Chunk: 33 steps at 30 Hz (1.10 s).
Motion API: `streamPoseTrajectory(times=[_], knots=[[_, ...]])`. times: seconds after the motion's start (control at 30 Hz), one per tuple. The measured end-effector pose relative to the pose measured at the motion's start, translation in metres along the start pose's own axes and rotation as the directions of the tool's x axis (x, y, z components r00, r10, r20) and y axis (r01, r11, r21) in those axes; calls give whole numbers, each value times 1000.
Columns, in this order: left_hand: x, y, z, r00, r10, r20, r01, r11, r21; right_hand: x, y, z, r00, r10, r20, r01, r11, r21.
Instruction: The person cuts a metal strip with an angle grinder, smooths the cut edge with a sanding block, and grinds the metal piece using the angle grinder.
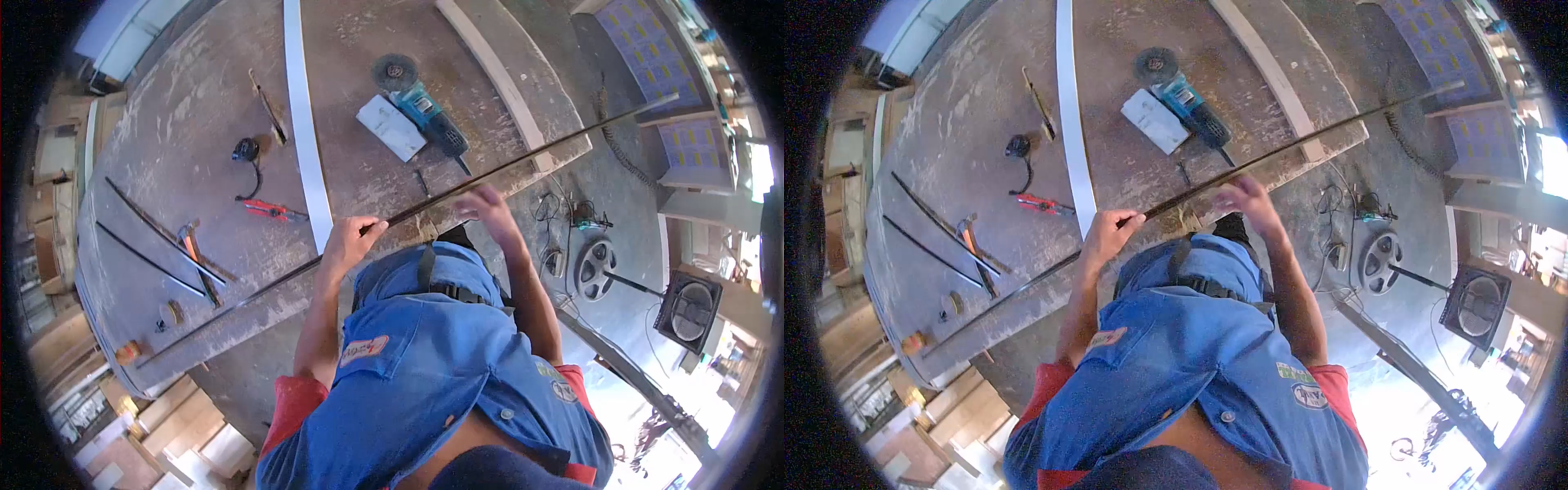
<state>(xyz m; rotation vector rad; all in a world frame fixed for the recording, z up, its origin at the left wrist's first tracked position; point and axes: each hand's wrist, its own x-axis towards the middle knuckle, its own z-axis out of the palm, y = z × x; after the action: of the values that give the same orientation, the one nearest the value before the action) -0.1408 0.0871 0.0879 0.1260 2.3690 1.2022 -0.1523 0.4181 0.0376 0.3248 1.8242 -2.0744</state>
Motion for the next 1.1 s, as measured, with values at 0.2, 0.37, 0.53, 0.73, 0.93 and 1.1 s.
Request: streamPoseTrajectory(times=[0.2,0.37,0.53,0.73,0.93,1.1], knots=[[-4,-1,-8,978,123,-169,-129,991,-26,28,15,54,989,-145,-1,34,242,-970],[-6,4,-10,968,181,-174,-180,983,17,35,-14,89,997,-76,0,38,497,-867],[-11,19,-18,967,177,-183,-183,983,-14,90,19,92,942,-256,217,288,289,-913],[-5,7,-12,956,153,-251,-165,986,-28,101,-9,96,654,-656,377,553,75,-830],[-9,33,-34,947,185,-261,-206,977,-55,111,-36,71,806,-588,-68,162,331,-930],[-11,48,-42,960,84,-268,-82,996,21,125,-42,67,882,-448,-144,2,310,-951]])
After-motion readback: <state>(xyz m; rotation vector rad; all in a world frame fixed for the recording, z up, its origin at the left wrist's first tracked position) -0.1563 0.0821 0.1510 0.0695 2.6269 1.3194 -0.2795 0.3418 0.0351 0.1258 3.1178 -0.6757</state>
